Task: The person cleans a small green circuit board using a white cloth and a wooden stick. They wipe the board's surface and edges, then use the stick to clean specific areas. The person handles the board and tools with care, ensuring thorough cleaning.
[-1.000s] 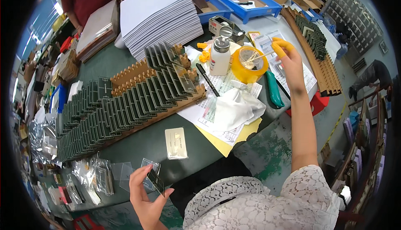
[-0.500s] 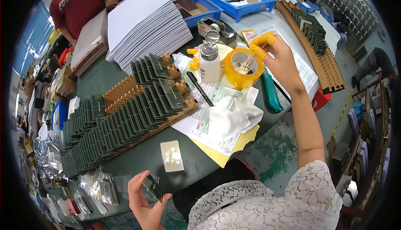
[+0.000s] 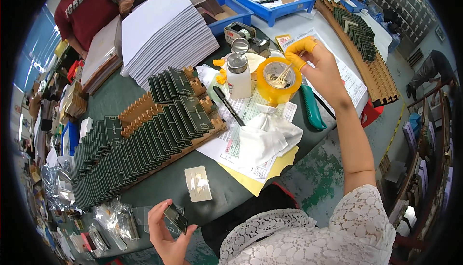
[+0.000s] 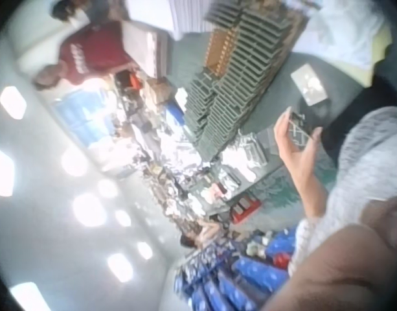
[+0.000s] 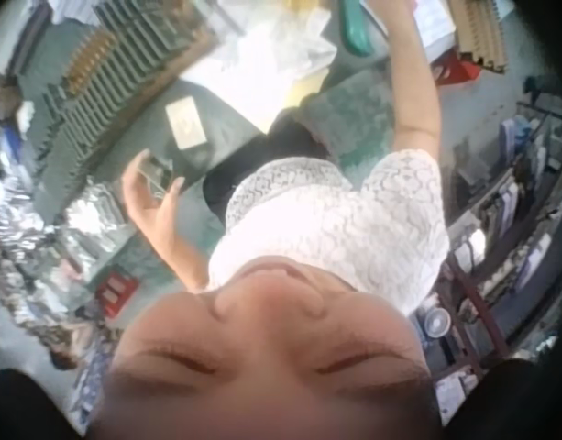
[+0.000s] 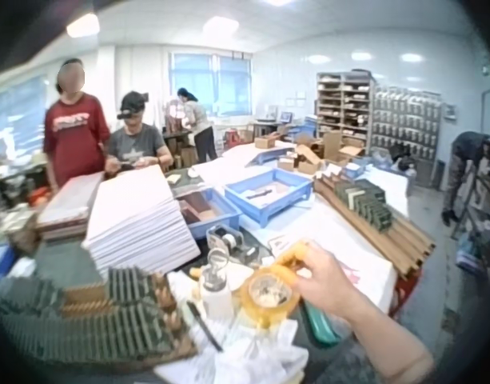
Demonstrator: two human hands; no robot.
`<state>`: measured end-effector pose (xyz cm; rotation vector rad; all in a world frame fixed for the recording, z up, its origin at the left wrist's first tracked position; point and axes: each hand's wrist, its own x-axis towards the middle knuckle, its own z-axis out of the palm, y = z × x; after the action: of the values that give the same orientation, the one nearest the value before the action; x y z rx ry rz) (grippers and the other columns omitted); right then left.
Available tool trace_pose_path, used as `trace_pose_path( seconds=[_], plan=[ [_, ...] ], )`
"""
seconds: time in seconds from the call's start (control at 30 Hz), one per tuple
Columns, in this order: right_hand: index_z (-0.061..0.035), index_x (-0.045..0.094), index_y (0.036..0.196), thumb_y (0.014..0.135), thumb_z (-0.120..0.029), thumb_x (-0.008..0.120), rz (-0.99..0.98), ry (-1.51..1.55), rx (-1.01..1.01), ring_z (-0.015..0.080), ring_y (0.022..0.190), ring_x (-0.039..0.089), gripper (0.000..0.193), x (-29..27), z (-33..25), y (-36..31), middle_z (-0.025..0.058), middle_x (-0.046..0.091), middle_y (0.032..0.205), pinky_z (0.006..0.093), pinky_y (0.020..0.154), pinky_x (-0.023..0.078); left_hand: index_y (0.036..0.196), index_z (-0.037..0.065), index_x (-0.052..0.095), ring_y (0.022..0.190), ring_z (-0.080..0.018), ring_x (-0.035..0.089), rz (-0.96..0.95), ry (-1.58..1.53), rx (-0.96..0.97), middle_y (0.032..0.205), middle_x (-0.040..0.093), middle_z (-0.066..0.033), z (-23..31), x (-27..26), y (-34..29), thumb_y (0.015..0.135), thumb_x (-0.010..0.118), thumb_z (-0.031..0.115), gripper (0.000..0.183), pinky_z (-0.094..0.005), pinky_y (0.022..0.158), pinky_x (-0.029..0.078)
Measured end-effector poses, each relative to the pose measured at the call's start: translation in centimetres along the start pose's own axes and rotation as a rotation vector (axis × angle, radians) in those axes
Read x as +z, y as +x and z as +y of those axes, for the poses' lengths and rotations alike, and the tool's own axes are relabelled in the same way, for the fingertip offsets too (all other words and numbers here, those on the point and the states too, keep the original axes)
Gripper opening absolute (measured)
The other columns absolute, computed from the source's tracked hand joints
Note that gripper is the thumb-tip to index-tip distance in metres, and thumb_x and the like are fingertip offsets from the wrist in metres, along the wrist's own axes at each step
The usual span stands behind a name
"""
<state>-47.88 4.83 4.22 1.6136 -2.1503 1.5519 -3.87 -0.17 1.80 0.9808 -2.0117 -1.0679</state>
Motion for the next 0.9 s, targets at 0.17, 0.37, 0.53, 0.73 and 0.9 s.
trace_pose_path(
  seconds=[0.17, 0.37, 0.53, 0.73, 0.9],
  plan=[
    [-0.0003, 0.063, 0.098, 0.082, -0.001, 0.064, 0.015, 0.002, -0.003, 0.0178, 0.084, 0.059, 0.016, 0.1, 0.4, 0.0, 0.0088, 0.060, 0.095, 0.0285, 0.079, 0.049, 0.124, 0.001, 0.051, 0.114, -0.0240, 0.052, 0.041, -0.046, -0.039, 0.122, 0.054, -0.0125, 0.6, 0.3, -0.2, 0.056, 0.084, 0.005, 0.076, -0.0352, 0.100, 0.039],
    [0.0019, 0.063, 0.097, 0.086, -0.002, 0.064, 0.145, 0.156, 0.115, 0.0116, 0.084, 0.060, 0.012, -1.7, 0.4, -0.5, 0.0054, 0.060, 0.094, 0.0246, 0.077, 0.050, 0.125, 0.001, 0.050, 0.115, -0.0241, 0.052, 0.054, -0.058, -0.042, 0.122, 0.054, -0.0125, 0.6, 0.2, -0.5, 0.056, 0.085, 0.005, 0.077, -0.0351, 0.100, 0.039],
    [0.0052, 0.061, 0.107, 0.090, -0.002, 0.059, 0.312, 0.283, 0.182, 0.0126, 0.086, 0.061, 0.018, -3.4, 1.0, -1.5, 0.0109, 0.066, 0.096, 0.0250, 0.078, 0.051, 0.125, 0.001, 0.050, 0.115, -0.0241, 0.052, 0.057, -0.075, -0.056, 0.123, 0.054, -0.0126, 0.4, 0.1, -0.7, 0.055, 0.085, 0.004, 0.078, -0.0349, 0.101, 0.038],
    [0.0078, 0.057, 0.114, 0.093, -0.006, 0.055, 0.458, 0.452, 0.318, 0.0142, 0.087, 0.062, 0.025, -4.8, 4.3, -2.8, 0.0143, 0.065, 0.100, 0.0250, 0.080, 0.050, 0.124, 0.001, 0.050, 0.115, -0.0242, 0.052, 0.055, -0.082, -0.037, 0.123, 0.053, -0.0125, 0.5, 0.2, -0.7, 0.056, 0.086, 0.006, 0.077, -0.0353, 0.101, 0.038],
    [0.0089, 0.055, 0.116, 0.094, -0.005, 0.052, 0.494, 0.656, 0.324, 0.0197, 0.093, 0.063, 0.026, -4.6, 6.2, -3.2, 0.0170, 0.063, 0.106, 0.0269, 0.082, 0.051, 0.124, 0.000, 0.050, 0.114, -0.0244, 0.053, 0.069, -0.064, -0.030, 0.121, 0.053, -0.0126, 1.1, 0.0, -1.0, 0.057, 0.088, 0.011, 0.078, -0.0358, 0.101, 0.038]
  ],
)
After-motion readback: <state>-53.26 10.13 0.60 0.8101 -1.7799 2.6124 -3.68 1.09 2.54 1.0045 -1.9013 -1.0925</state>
